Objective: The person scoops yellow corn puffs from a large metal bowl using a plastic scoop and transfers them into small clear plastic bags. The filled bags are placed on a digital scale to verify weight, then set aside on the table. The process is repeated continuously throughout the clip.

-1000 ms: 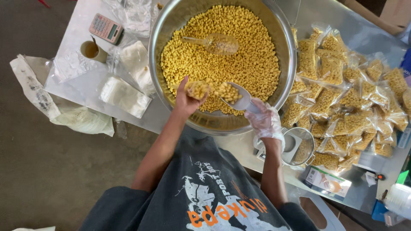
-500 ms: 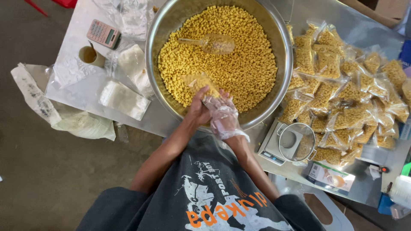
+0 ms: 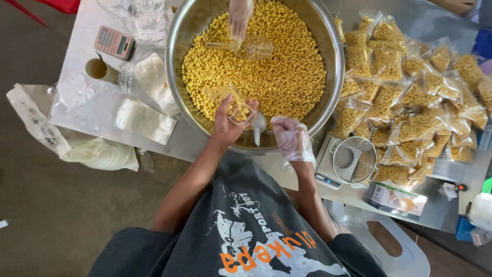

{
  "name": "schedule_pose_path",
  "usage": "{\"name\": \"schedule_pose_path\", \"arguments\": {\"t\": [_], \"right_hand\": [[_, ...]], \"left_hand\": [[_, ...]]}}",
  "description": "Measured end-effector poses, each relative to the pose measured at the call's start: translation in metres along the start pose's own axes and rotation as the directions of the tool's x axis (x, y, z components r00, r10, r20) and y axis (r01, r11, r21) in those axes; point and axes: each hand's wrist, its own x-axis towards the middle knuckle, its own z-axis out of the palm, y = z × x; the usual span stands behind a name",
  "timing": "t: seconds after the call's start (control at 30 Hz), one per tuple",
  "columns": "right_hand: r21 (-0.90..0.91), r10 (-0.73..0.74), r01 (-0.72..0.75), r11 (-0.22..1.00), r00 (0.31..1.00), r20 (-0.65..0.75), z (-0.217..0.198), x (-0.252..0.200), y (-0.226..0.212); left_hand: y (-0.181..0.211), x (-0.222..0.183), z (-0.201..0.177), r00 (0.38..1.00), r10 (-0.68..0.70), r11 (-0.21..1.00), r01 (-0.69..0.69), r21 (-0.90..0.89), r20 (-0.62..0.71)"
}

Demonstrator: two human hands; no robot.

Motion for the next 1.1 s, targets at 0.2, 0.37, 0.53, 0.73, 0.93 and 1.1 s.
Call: {"name": "schedule_pose_path", "arguments": {"t": [0.2,0.37,0.53,0.73,0.93,1.1], "right_hand": [[0.203,0.266,-0.274,0.940,0.962,0.068,0.048,0.011,0.077],[0.424,0.144,-0.243,0.873,0.957,0.252,0.061,0.015,0.074],[0.508,0.021,-0.069,0.858,0.995,0.100,0.072,0.006,0.076],[0.758,0.492,-0.285,0.587,0.869,-0.055,-0.036,-0.046,0.190],[0.649,0.564,-0.117,0.751,0.625,-0.539,-0.131,-0.156,0.277],[0.519,0.627,-0.359,0.776,0.532,-0.569,-0.113,-0.161,0.305]], "left_hand": [[0.007,-0.010,-0.011,0.999,-0.011,0.995,0.006,0.099,0.054],[0.010,-0.010,-0.026,0.996,-0.062,0.993,0.054,0.105,0.070],[-0.010,0.012,-0.042,0.975,-0.222,0.908,0.211,0.363,-0.011],[-0.006,0.016,-0.077,0.932,-0.309,0.718,0.360,0.595,-0.191],[0.004,0.007,-0.099,0.941,-0.203,0.585,0.339,0.737,-0.272],[0.001,0.005,-0.113,0.937,-0.180,0.474,0.349,0.808,-0.299]]}}
